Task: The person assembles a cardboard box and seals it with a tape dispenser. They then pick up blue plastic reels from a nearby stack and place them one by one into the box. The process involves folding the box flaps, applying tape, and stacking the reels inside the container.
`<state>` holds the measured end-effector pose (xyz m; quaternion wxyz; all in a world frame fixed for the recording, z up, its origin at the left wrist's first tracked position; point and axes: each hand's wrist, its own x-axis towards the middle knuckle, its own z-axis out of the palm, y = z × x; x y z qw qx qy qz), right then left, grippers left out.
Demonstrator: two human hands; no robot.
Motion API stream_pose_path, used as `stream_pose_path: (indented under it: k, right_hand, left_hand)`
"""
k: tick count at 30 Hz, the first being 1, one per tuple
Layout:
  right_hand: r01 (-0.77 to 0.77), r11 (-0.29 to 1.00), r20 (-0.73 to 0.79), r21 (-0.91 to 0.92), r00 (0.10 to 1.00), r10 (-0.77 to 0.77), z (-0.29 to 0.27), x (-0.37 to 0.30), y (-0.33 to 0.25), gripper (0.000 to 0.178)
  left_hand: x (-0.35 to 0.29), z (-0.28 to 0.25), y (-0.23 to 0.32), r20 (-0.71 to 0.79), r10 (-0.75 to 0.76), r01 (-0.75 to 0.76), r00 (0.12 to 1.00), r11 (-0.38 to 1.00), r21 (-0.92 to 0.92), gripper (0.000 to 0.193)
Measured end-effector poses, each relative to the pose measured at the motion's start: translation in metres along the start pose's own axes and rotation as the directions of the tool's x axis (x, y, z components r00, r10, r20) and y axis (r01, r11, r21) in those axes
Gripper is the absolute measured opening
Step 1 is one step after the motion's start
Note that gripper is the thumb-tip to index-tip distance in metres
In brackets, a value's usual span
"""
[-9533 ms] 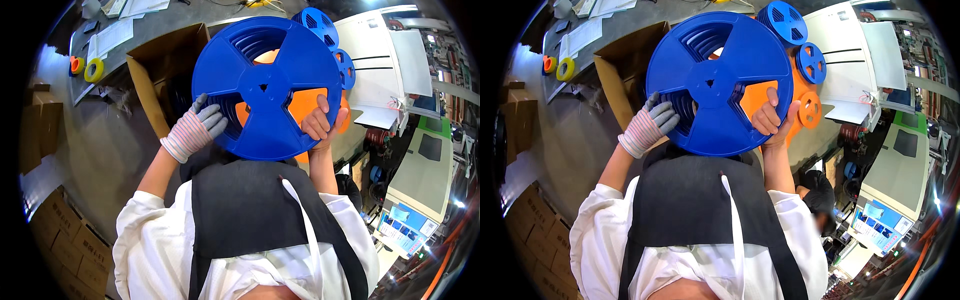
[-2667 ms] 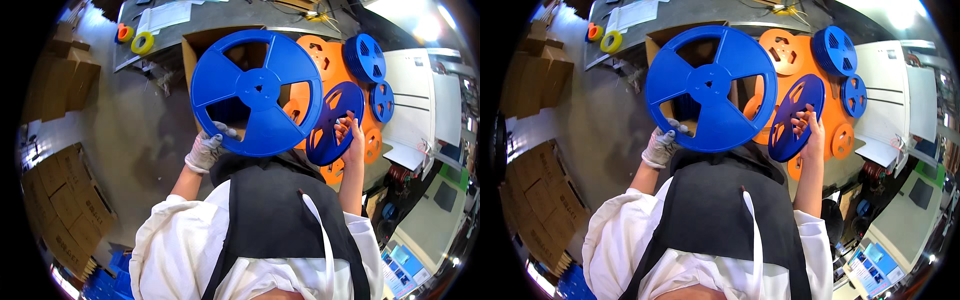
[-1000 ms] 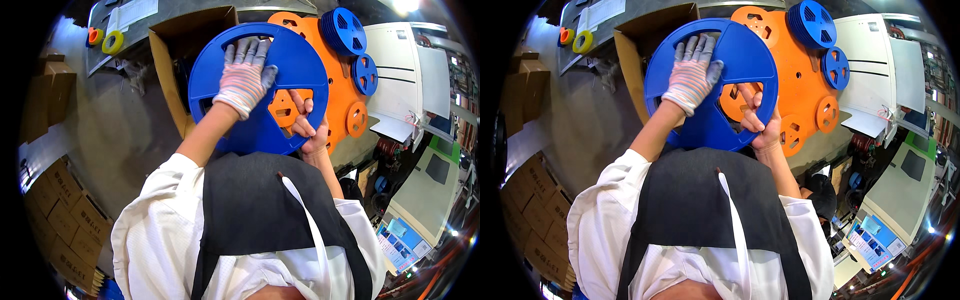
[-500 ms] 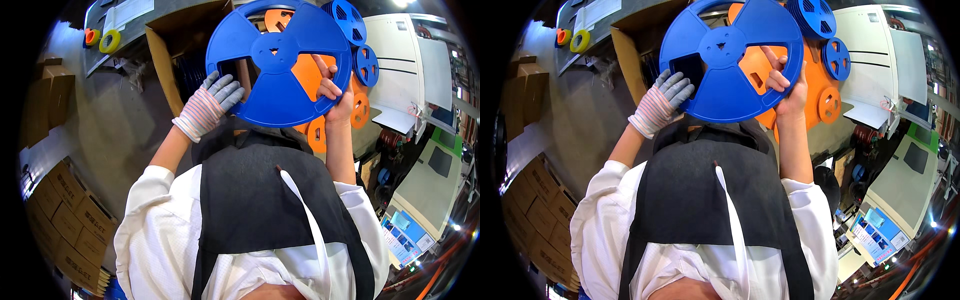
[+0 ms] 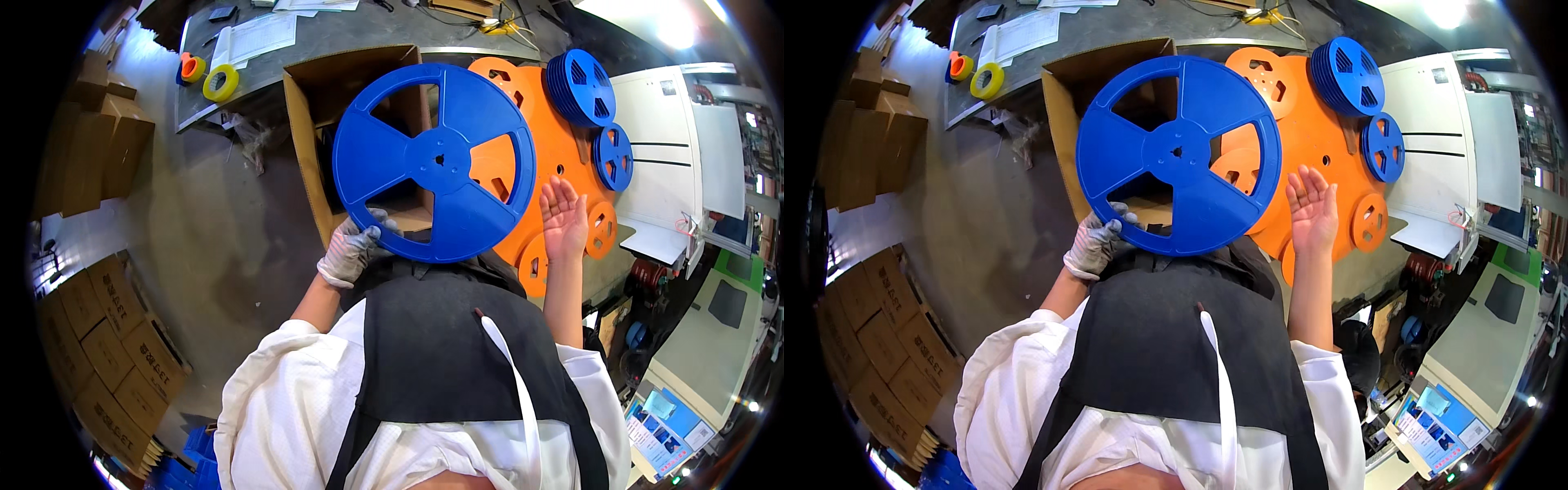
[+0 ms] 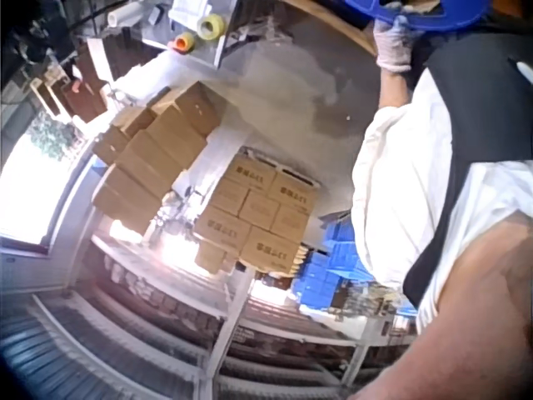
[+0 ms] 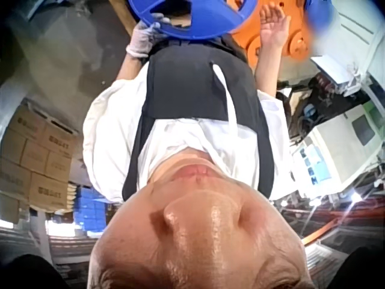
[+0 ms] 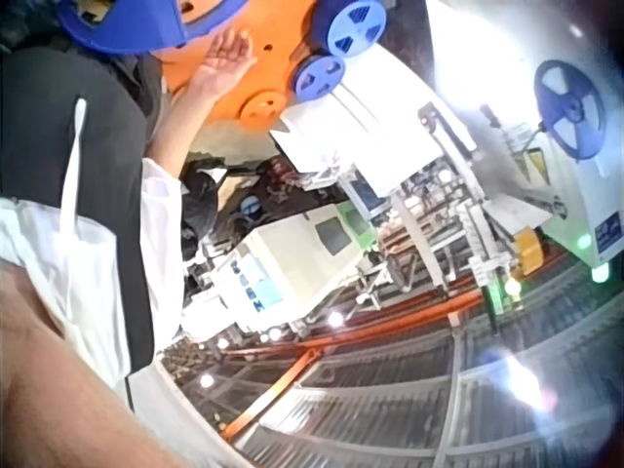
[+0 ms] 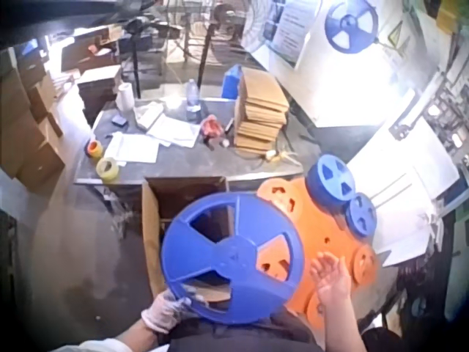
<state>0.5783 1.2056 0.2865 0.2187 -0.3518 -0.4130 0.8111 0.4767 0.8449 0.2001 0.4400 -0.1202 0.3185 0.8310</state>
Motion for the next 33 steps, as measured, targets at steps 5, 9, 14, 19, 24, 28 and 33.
stream_pose_path:
  k: [5,9,14,19,24,28,33]
  right_hand:
    - [-0.137,0.990,-0.108,0.018,0.985,0.138,-0.015,-0.002,0.034,0.043]
    - [-0.202,0.979,-0.095,-0.010,0.975,0.200,-0.012,-0.007,0.050,0.040]
    - [-0.266,0.963,-0.088,-0.033,0.961,0.262,-0.011,-0.009,0.064,0.036]
    - [-0.311,0.949,-0.085,-0.050,0.948,0.307,-0.007,-0.013,0.074,0.036]
    - [-0.292,0.954,-0.094,-0.068,0.954,0.285,-0.003,-0.013,0.072,0.037]
    - [-0.295,0.951,-0.141,-0.093,0.949,0.281,-0.004,-0.012,0.071,0.037]
    - [-0.327,0.938,-0.103,-0.117,0.943,0.316,0.002,-0.004,0.080,0.037]
  left_hand:
    - [-0.009,-0.009,0.011,-0.031,-0.015,0.015,0.999,1.000,-0.002,0.039]
    - [-0.014,-0.017,0.025,-0.039,0.077,-0.075,0.996,0.996,0.056,0.039]
    - [-0.011,-0.042,0.060,-0.028,0.218,-0.186,0.976,0.888,0.420,0.038]
    - [0.019,-0.097,0.047,-0.171,0.289,-0.154,0.942,0.824,0.545,0.033]
    - [0.016,-0.117,0.044,-0.181,0.265,-0.148,0.947,0.861,0.486,0.034]
    - [-0.006,-0.105,0.061,-0.196,0.200,-0.143,0.960,0.953,0.269,0.035]
    - [-0.023,-0.098,0.069,-0.068,0.213,-0.189,0.975,0.946,0.262,0.037]
